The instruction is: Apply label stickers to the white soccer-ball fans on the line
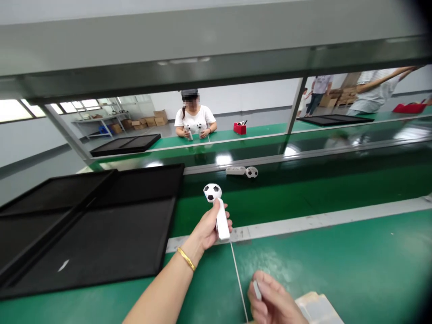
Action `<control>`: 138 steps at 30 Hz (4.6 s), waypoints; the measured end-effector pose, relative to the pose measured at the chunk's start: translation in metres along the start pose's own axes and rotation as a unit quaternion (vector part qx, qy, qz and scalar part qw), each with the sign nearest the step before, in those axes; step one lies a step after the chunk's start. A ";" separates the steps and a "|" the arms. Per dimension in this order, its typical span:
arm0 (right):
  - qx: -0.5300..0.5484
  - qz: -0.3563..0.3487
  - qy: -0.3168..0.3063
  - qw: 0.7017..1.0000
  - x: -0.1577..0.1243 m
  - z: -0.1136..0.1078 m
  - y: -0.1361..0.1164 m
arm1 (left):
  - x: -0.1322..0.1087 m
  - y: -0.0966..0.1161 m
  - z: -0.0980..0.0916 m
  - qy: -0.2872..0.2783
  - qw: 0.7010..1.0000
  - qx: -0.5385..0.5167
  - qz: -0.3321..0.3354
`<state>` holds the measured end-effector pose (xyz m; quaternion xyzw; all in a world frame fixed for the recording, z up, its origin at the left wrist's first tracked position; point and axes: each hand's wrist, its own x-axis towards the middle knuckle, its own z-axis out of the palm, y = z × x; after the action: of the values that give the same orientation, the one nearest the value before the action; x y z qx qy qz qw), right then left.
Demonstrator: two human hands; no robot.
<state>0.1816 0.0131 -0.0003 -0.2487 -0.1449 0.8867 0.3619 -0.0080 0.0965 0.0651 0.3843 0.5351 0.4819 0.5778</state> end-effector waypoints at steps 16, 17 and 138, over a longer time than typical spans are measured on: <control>-0.168 -0.181 0.078 0.966 -0.036 0.043 -0.024 | -0.062 -0.013 0.022 -0.002 0.814 -0.565 -0.137; -0.179 -0.191 0.082 0.962 -0.035 0.045 -0.024 | -0.063 -0.014 0.024 0.003 0.807 -0.574 -0.137; -0.530 -0.282 0.169 0.782 -0.043 0.088 -0.053 | -0.103 -0.011 0.032 -0.017 0.894 0.293 0.339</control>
<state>0.1899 0.0126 0.1101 -0.4953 -0.5917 0.4726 0.4255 0.0294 -0.0040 0.0841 0.7023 0.4796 0.4633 0.2491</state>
